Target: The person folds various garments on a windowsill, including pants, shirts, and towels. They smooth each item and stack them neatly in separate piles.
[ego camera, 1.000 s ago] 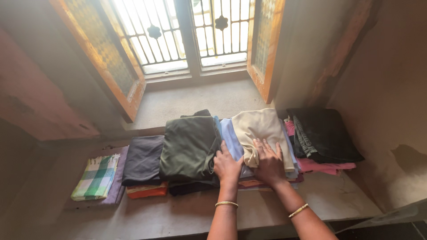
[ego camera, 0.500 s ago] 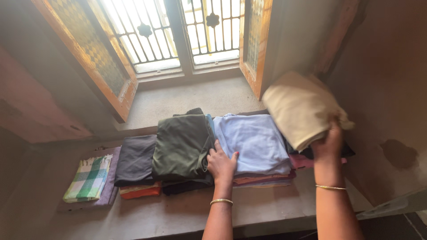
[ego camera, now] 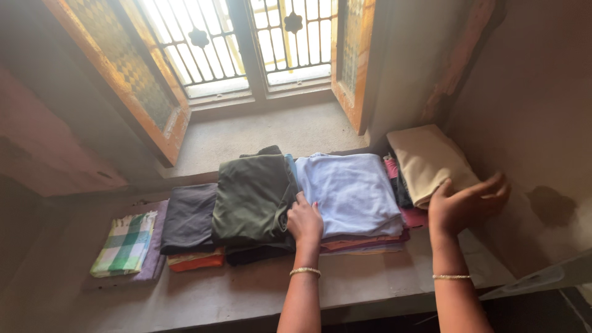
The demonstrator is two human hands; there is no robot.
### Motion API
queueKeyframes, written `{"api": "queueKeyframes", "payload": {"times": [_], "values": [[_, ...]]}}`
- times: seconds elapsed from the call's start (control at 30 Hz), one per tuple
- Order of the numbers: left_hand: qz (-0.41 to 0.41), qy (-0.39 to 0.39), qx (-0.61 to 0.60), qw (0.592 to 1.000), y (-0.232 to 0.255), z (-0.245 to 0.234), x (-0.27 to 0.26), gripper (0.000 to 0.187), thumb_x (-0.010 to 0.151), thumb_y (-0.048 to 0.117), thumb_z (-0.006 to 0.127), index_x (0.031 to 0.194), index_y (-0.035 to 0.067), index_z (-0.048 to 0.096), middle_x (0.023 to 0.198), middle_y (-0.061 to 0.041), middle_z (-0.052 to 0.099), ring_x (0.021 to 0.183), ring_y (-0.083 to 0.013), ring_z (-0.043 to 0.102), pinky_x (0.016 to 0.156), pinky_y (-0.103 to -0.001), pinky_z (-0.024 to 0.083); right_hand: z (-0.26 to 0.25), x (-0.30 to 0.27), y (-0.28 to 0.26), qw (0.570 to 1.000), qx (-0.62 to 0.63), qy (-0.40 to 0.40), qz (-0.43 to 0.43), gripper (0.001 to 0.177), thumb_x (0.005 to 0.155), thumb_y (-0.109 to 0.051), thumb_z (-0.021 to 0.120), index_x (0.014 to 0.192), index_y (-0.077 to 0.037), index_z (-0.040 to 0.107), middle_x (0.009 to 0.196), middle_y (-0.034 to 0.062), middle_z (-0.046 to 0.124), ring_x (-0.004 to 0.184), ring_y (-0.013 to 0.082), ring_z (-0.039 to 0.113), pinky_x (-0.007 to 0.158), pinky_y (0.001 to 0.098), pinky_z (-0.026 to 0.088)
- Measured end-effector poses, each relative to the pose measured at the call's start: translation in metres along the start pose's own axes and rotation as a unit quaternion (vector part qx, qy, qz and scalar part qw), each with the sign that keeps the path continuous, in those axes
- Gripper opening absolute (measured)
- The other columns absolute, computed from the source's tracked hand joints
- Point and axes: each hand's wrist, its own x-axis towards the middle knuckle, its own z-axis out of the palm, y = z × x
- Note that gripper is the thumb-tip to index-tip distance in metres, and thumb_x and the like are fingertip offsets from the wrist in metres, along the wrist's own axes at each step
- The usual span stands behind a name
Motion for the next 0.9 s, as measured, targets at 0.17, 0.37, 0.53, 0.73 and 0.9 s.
{"api": "queueKeyframes", "payload": {"times": [0.17,0.37,0.53,0.73,0.9], "values": [[0.051,-0.004,-0.288,0.956,-0.015,0.017,0.048,0.048,0.100,0.034,0.073,0.129,-0.001,0.059,0.114,-0.022,0.073,0.099,-0.0301,0.070,0.085,-0.041,0.056,-0.029,-0.045,-0.065,0.826,0.419,-0.334,-0.177,0.058,0.090,-0.022,0.065,0.145,-0.008,0.054,0.141,0.0151,0.061,0.139,0.0297,0.058,0.126,0.0422,0.043],[-0.084,-0.263,-0.641,0.716,0.000,0.002,0.048,0.043,0.099,0.028,0.061,0.134,0.004,0.057,0.104,-0.007,0.070,0.085,-0.0166,0.067,0.069,-0.034,0.055,-0.009,-0.091,-0.116,0.802,0.297,-0.432,-0.286,0.085,0.075,-0.034,0.075,0.149,0.000,0.051,0.146,0.0216,0.058,0.136,0.0339,0.052,0.111,0.0520,0.038],[-0.217,-0.231,-0.703,0.637,-0.002,-0.011,0.030,0.046,0.103,0.042,0.046,0.137,0.011,0.049,0.113,-0.006,0.067,0.098,-0.0208,0.065,0.082,-0.044,0.061,0.000,-0.072,-0.123,0.746,0.377,-0.546,-0.060,0.044,0.090,-0.016,0.060,0.132,-0.010,0.068,0.117,0.0144,0.077,0.110,0.0248,0.077,0.091,0.0329,0.057],[-0.200,-0.316,-0.778,0.505,0.015,0.014,0.008,0.073,0.100,0.071,0.035,0.138,0.010,0.049,0.121,-0.014,0.060,0.103,-0.0301,0.064,0.083,-0.049,0.055,-0.027,-0.075,-0.128,0.633,0.496,-0.594,-0.029,0.040,0.096,-0.017,0.063,0.132,-0.001,0.066,0.111,0.0100,0.079,0.097,0.0157,0.070,0.083,0.0315,0.059],[-0.128,-0.249,-0.858,0.430,0.049,0.003,-0.016,0.088,0.092,0.080,0.036,0.147,0.011,0.048,0.136,-0.012,0.060,0.119,-0.0283,0.063,0.101,-0.044,0.054,-0.034,-0.069,-0.115,0.628,0.536,-0.560,0.065,0.035,0.098,-0.015,0.061,0.127,0.003,0.068,0.114,0.0096,0.074,0.102,0.0141,0.067,0.083,0.0297,0.058]]}}
